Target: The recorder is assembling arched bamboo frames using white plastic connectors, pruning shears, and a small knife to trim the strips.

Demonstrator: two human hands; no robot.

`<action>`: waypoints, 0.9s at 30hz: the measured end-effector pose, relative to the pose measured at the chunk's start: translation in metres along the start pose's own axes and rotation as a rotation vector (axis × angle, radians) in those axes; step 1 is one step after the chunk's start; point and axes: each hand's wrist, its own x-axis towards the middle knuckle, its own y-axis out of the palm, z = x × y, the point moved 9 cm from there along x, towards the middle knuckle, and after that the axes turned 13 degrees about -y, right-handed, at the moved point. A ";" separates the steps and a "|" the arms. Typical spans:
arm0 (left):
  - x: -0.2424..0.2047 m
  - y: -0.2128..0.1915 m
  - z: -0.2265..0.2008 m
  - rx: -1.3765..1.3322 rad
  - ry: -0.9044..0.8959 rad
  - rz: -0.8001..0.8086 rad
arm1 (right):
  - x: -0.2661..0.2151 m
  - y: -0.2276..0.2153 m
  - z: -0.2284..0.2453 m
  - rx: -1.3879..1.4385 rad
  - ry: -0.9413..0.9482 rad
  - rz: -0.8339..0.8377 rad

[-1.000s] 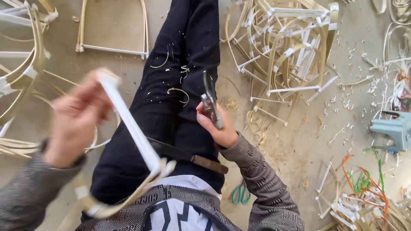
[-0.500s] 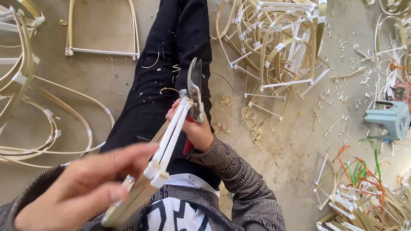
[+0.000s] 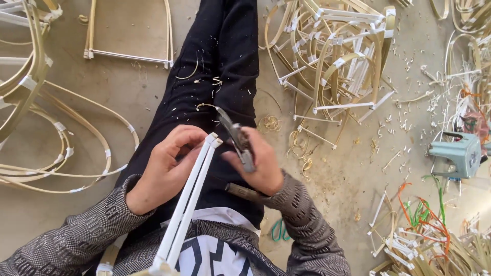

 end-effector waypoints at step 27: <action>0.020 -0.127 0.025 -0.161 -0.188 -0.399 | 0.007 0.040 0.009 -0.623 -0.479 0.174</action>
